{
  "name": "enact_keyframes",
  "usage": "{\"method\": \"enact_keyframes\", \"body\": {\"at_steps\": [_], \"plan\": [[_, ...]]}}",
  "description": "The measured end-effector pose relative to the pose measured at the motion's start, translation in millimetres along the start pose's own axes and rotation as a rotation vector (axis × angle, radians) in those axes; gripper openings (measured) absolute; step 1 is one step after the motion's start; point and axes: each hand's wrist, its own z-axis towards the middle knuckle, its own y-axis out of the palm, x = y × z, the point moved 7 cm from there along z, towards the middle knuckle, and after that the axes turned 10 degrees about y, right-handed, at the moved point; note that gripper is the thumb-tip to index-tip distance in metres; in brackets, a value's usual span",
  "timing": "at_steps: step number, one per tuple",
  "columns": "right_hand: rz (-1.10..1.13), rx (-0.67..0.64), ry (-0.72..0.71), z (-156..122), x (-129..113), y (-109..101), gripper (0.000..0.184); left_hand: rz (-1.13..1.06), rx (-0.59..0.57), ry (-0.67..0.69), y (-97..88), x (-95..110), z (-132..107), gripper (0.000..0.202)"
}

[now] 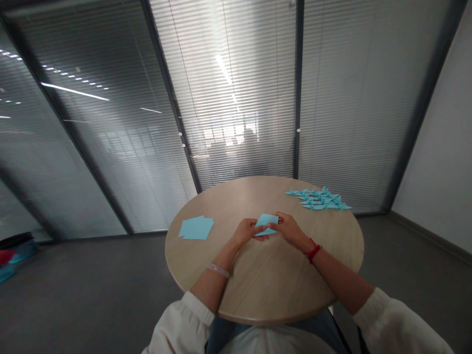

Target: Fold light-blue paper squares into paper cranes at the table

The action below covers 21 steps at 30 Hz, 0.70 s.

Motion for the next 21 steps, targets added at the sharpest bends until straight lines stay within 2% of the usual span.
{"method": "enact_keyframes", "body": {"at_steps": [3,6,10,15,21], "plan": [[0.025,0.089,0.006,0.1,-2.0,-8.9,0.034,-0.047,0.034,0.038,-1.8,4.3,0.8,0.049],[0.051,0.244,0.006,-0.7,-1.9,-23.4,0.036,-0.099,0.08,0.119,-5.5,11.6,1.9,0.065],[0.134,0.379,-0.022,-1.7,2.7,-36.1,0.04,-0.104,0.126,0.224,-12.3,17.7,3.9,0.054],[0.219,0.365,-0.035,-0.4,5.7,-35.4,0.038,-0.097,0.172,0.251,-19.3,16.6,6.0,0.036],[0.233,0.365,-0.049,-2.0,2.3,-34.9,0.041,-0.118,0.239,0.207,-25.0,15.6,5.3,0.036]]}}
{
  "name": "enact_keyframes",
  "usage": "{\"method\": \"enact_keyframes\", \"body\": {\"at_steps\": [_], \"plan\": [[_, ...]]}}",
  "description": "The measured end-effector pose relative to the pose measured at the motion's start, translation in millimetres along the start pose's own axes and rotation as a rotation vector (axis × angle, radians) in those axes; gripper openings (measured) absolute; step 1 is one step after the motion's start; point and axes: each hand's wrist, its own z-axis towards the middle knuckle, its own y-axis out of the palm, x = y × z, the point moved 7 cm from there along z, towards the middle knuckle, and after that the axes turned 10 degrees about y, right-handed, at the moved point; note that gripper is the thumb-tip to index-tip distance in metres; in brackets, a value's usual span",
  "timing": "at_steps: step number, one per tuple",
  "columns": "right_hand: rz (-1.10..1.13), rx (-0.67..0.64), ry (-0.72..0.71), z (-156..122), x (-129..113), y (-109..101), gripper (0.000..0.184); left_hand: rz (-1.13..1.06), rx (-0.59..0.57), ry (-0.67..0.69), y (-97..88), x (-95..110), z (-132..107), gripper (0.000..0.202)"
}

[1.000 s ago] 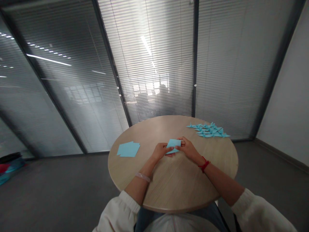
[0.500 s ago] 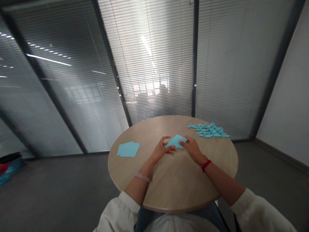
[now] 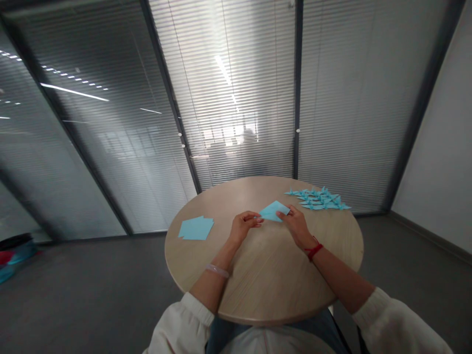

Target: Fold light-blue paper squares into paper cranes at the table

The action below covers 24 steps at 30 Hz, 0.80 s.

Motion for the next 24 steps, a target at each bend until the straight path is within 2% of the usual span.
{"method": "enact_keyframes", "body": {"at_steps": [14,20,24], "plan": [[-0.059,0.023,-0.037,-1.0,-6.9,0.2,0.037,0.006,0.022,-0.046,-3.6,-1.5,-0.8,0.037],[-0.111,-0.004,-0.033,-3.9,-13.7,4.1,0.037,-0.036,-0.007,-0.08,0.0,-8.4,-2.2,0.059],[-0.113,-0.033,-0.033,-4.6,-13.8,6.8,0.038,-0.01,-0.035,-0.106,2.4,-11.9,-1.7,0.051]]}}
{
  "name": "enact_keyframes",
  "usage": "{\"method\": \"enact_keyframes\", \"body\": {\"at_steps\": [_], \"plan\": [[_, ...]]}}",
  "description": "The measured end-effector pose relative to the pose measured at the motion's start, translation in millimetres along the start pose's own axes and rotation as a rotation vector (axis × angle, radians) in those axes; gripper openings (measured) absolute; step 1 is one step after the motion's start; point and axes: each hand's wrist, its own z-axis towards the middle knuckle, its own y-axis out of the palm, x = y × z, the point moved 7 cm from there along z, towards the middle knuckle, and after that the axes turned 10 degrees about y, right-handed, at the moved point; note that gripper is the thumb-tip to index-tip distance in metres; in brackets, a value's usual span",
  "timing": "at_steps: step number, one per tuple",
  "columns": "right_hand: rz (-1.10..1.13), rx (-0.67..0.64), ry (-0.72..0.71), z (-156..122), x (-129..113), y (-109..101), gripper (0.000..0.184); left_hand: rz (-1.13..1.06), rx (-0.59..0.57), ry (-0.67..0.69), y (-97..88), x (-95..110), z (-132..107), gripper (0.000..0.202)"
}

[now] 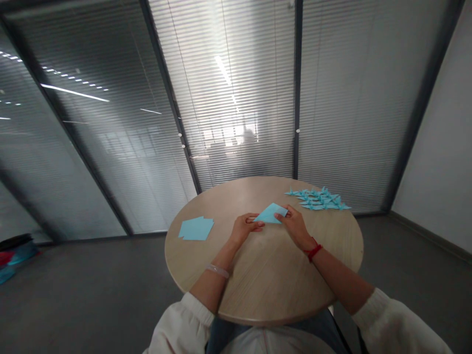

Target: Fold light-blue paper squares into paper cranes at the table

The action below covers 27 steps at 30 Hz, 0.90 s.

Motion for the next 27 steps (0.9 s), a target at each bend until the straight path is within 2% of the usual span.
{"method": "enact_keyframes", "body": {"at_steps": [12,27], "plan": [[0.046,0.038,-0.002,0.0,-1.8,-3.5,0.043,-0.068,0.011,0.021,-0.8,4.8,-2.1,0.049],[0.028,0.096,-0.029,2.1,4.1,-8.4,0.04,-0.093,0.048,0.056,-3.3,5.0,-0.1,0.043]]}}
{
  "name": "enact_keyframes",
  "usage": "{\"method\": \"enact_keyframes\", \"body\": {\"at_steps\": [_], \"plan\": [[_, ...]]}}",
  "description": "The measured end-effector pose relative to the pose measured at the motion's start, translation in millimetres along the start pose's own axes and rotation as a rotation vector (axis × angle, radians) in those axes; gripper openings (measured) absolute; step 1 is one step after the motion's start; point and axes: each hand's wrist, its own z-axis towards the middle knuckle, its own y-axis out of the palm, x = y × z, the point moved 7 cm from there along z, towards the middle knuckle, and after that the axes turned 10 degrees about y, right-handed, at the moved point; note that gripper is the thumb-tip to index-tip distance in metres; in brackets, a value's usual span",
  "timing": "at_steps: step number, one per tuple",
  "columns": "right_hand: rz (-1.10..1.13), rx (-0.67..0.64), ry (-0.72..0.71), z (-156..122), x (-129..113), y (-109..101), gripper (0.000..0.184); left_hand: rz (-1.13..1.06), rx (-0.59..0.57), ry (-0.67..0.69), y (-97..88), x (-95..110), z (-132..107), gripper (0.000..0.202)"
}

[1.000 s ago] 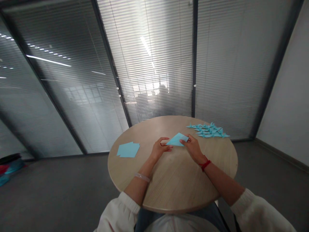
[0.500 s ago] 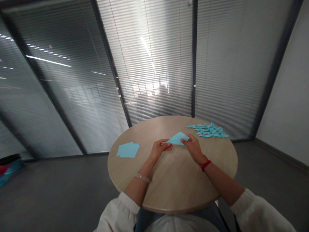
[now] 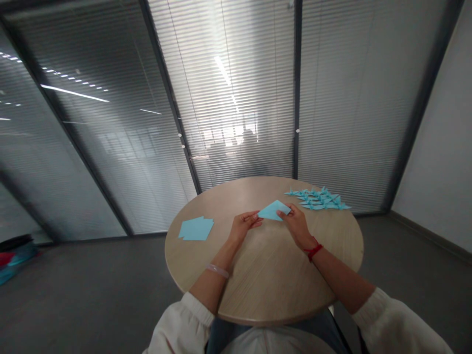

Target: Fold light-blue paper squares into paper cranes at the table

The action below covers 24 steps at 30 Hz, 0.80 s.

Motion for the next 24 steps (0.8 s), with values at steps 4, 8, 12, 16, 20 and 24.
{"method": "enact_keyframes", "body": {"at_steps": [4,8,12,16,20,24], "plan": [[0.023,-0.007,0.002,-0.8,-0.8,-0.1,0.04,-0.026,-0.009,0.016,1.6,-0.1,0.0,0.043],[0.038,-0.001,0.019,-0.1,0.7,-0.5,0.042,-0.04,-0.013,0.006,2.7,-0.4,-0.7,0.042],[0.072,0.009,0.039,2.2,3.9,-1.6,0.042,-0.05,-0.01,-0.004,4.2,2.0,-1.8,0.041],[0.093,0.006,0.05,4.1,5.6,-2.0,0.044,-0.059,-0.01,-0.006,5.7,5.6,-2.4,0.04],[0.109,0.026,0.06,5.7,6.9,-3.1,0.045,-0.064,-0.011,0.0,8.2,8.6,-2.6,0.04],[0.12,0.033,0.081,6.3,6.7,-3.7,0.045,-0.041,0.007,0.011,8.3,8.5,-2.9,0.04]]}}
